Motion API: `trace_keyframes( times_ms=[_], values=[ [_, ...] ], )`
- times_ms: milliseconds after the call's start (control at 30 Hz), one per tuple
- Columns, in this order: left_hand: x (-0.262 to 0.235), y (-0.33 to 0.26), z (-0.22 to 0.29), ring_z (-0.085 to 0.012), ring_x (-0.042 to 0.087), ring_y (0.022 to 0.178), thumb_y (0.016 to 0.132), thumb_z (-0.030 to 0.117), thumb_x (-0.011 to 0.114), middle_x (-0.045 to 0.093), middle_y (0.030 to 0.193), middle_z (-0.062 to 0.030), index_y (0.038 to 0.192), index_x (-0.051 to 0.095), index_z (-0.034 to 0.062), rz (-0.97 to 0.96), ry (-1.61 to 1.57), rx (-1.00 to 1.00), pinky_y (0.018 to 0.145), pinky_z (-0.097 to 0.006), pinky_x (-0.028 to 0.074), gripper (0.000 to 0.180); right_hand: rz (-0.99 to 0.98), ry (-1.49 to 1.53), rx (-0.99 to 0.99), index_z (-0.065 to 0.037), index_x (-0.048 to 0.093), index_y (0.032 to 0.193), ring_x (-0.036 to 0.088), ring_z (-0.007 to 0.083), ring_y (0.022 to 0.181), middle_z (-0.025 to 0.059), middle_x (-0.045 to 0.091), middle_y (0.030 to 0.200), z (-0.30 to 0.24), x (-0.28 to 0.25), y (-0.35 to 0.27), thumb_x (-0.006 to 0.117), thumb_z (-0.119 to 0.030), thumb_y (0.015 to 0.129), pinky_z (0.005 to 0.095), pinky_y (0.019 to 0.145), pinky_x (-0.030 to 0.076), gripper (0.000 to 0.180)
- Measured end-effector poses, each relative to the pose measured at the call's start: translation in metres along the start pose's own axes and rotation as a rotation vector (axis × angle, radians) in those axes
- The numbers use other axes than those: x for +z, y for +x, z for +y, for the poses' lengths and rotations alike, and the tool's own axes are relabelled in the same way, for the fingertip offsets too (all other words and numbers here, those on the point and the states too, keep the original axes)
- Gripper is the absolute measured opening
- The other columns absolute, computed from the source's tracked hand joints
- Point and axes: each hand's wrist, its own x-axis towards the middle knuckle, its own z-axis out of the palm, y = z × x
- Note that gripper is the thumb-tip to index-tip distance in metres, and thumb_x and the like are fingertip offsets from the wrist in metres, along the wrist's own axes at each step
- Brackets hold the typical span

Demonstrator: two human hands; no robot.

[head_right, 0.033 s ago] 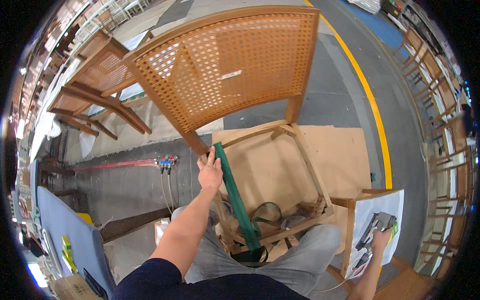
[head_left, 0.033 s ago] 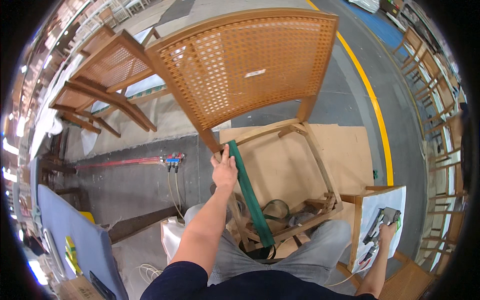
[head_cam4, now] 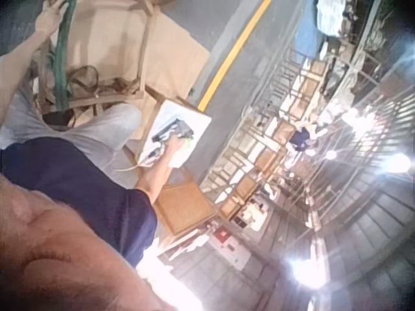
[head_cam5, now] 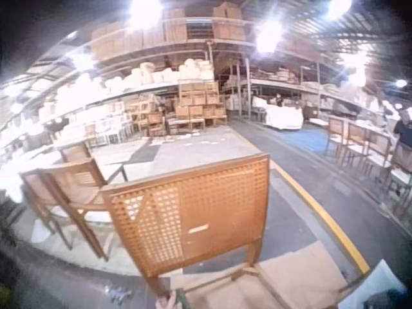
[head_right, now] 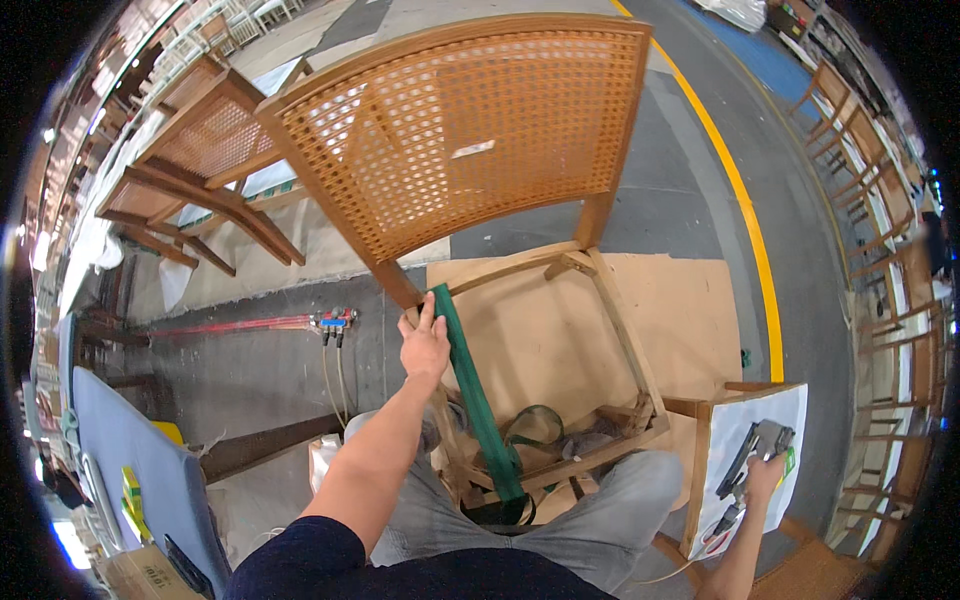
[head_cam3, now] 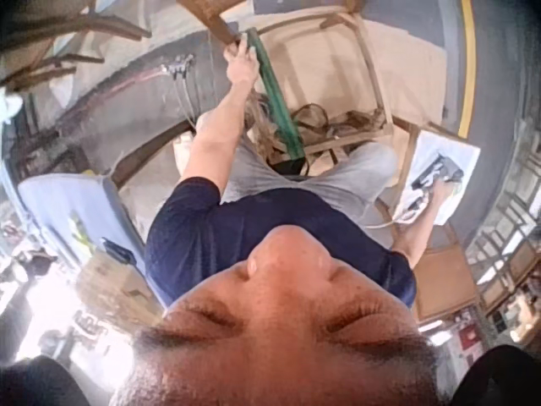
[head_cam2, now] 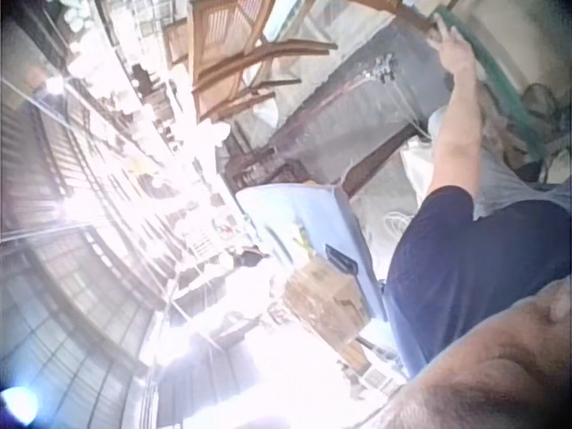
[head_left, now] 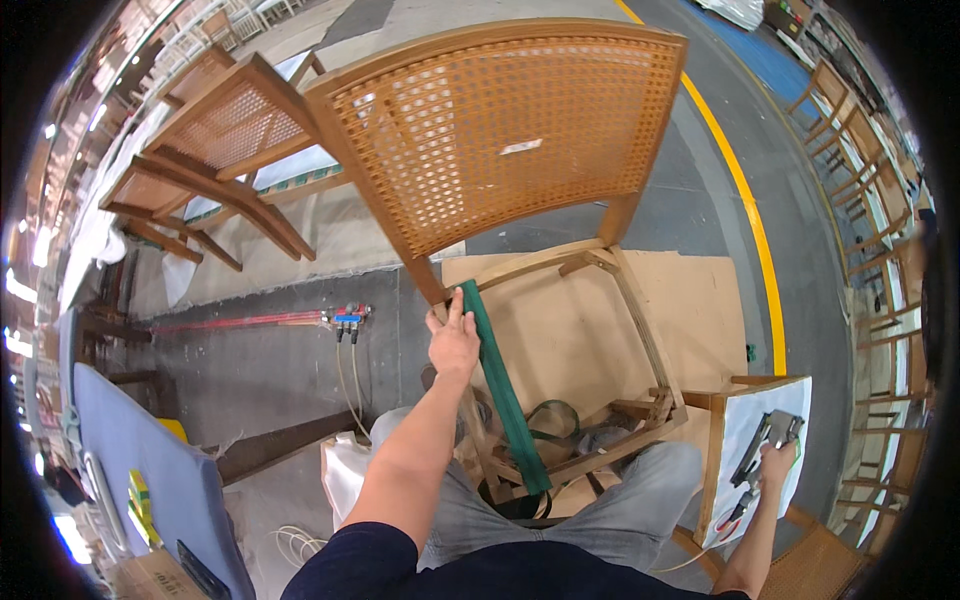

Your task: The person staples a white fabric sheet to the underside of a wooden chair seat using a pneumatic staple gun. Then they attach green webbing straps across the seat frame, securing them with staples and trimming excess with scissors.

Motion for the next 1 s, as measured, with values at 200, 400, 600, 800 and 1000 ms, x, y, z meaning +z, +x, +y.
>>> trace_keyframes(
  times_ms=[200, 400, 600, 800, 1000],
  values=[
    [0.004, 0.001, -0.002, -0.0471, 0.070, 0.115, 0.108, 0.043, 0.053, 0.030, 0.164, -0.0319, 0.164, 0.032, 0.0485, -0.059, -0.059, -0.011, 0.099, -0.051, 0.058, 0.060, -0.539, 0.429, -0.118, 0.001, 0.067, 0.132, 0.068, 0.0225, 0.113, 0.0093, 0.073, 0.125, -0.231, 0.052, -0.003, 0.082, -0.016, 0.092, 0.0386, 0.100, 0.052, 0.046],
    [0.002, 0.005, -0.004, -0.0484, 0.061, 0.130, 0.108, 0.042, 0.055, 0.030, 0.164, -0.0317, 0.166, 0.030, 0.0452, 0.046, -0.066, 0.098, 0.099, -0.050, 0.058, 0.063, -1.041, 0.519, -0.139, -0.002, 0.067, 0.127, 0.069, 0.0184, 0.088, 0.0077, 0.073, 0.109, -0.410, 0.218, -0.076, 0.089, -0.030, 0.085, 0.0392, 0.077, 0.057, 0.055],
    [0.009, 0.006, -0.004, -0.0503, 0.066, 0.119, 0.107, 0.043, 0.057, 0.033, 0.163, -0.0331, 0.165, 0.031, 0.0495, -0.080, -0.123, 0.061, 0.097, -0.048, 0.059, 0.064, -1.133, 0.614, -0.019, 0.000, 0.071, 0.109, 0.063, 0.0163, 0.061, 0.0082, 0.070, 0.090, -0.481, 0.298, -0.132, 0.085, -0.031, 0.092, 0.0353, 0.053, 0.053, 0.038],
    [0.025, 0.013, -0.021, -0.0470, 0.068, 0.113, 0.105, 0.043, 0.059, 0.033, 0.163, -0.0317, 0.166, 0.028, 0.0488, 0.074, -0.028, 0.129, 0.094, -0.046, 0.059, 0.068, -1.116, 0.471, -0.060, 0.001, 0.071, 0.106, 0.059, 0.0160, 0.054, 0.0080, 0.070, 0.089, -0.501, 0.326, -0.154, 0.083, -0.028, 0.094, 0.0331, 0.047, 0.049, 0.033],
    [0.021, 0.010, -0.014, -0.0442, 0.044, 0.147, 0.105, 0.041, 0.060, 0.042, 0.158, -0.0286, 0.168, 0.029, 0.0370, -0.014, -0.024, 0.157, 0.103, -0.047, 0.055, 0.071, -1.104, 0.402, -0.110, 0.001, 0.070, 0.105, 0.057, 0.0147, 0.051, 0.0068, 0.069, 0.085, -0.494, 0.335, -0.149, 0.081, -0.025, 0.096, 0.0314, 0.045, 0.046, 0.030]
  ],
)
